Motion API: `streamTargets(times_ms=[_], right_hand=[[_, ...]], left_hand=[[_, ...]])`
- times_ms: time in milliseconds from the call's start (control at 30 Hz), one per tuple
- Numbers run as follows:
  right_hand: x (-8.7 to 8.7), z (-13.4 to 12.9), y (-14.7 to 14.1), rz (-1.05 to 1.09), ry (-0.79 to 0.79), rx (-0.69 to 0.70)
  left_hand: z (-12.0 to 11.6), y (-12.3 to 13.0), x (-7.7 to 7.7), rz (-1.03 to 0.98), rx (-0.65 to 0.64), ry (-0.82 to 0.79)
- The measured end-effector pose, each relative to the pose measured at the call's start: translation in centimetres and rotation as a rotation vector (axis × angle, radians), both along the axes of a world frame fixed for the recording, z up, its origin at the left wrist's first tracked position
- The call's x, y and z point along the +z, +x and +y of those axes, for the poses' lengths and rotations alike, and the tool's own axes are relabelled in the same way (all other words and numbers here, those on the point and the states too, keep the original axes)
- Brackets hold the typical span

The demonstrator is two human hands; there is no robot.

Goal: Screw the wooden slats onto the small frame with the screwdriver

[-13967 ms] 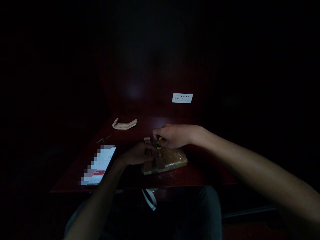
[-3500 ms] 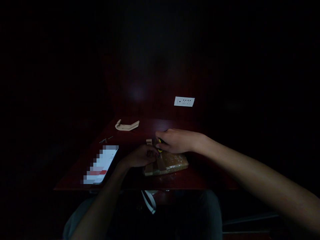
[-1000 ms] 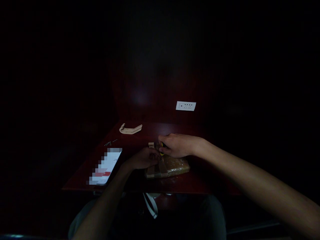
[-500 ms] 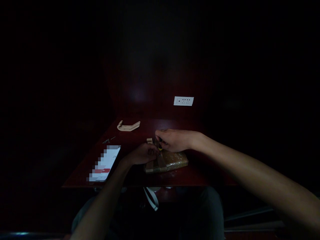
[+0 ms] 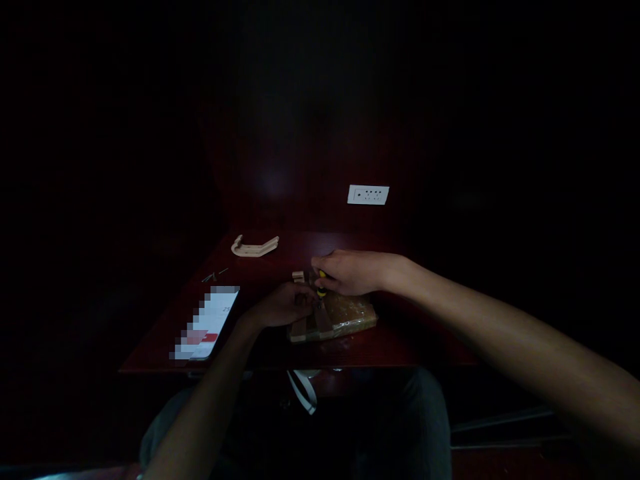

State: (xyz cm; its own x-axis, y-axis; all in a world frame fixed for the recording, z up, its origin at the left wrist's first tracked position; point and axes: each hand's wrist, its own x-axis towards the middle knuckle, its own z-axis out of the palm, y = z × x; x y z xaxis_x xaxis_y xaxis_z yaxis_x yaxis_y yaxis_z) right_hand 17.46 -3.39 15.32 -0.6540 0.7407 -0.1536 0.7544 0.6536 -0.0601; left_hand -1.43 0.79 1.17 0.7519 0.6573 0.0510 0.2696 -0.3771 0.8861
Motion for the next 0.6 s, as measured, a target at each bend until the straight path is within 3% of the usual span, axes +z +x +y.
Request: streamTargets(times_ms=[467,600], right_hand=[[0.31,-0.21,-0.07,-0.012,-0.052,-0.061],[0.23,-0.24,0.16,0.038,0.0,0.002]], left_hand=[[-0.43,0.17,0.49,-0.019,0.014,-0.015],[-0.46,0.12,0.53,-0.02,0.005,-0.021]])
